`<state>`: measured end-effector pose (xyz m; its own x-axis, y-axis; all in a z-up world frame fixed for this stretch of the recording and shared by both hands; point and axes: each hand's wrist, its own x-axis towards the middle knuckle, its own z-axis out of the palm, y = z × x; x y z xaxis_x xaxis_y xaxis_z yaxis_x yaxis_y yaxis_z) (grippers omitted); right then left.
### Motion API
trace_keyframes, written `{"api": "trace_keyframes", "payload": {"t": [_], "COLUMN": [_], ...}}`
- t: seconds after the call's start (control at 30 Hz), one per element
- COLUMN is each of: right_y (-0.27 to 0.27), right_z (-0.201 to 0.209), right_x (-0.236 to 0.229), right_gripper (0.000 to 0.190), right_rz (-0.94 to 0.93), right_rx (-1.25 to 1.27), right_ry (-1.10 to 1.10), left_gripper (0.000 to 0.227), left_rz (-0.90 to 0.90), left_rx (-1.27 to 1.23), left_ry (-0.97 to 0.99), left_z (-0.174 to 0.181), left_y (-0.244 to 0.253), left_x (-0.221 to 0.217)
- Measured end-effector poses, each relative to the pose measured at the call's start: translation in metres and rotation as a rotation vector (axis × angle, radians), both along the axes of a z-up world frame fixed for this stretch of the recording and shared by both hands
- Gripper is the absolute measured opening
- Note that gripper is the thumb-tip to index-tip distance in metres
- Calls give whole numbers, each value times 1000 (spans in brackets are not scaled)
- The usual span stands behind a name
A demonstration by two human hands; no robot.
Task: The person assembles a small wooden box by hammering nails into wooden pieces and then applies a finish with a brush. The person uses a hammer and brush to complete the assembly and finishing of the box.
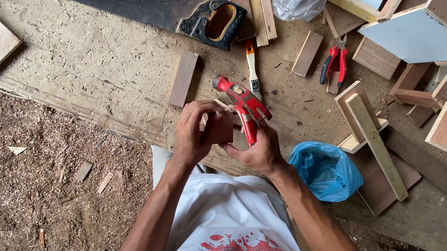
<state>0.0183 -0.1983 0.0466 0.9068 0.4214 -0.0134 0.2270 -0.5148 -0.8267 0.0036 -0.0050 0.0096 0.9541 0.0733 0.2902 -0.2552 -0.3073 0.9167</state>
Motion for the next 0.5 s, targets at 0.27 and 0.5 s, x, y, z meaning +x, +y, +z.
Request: {"api": "trace_keyframes", "payload": {"t": [0.27,0.5], "right_y": [1,2], "right_z": [-9,-12], "right_x": [-10,-11], "right_gripper": [79,74], "right_rz": [-69,-77], "right_rx": [-34,-76], "right_ry": [-24,-39], "left_gripper": [15,20], "left_rz": [102,113], "left_rx": [-109,-52], "left_ry": [99,80], "left_z": [-9,-10], "left_y": [-4,-4], "left_x": [-7,-11]}}
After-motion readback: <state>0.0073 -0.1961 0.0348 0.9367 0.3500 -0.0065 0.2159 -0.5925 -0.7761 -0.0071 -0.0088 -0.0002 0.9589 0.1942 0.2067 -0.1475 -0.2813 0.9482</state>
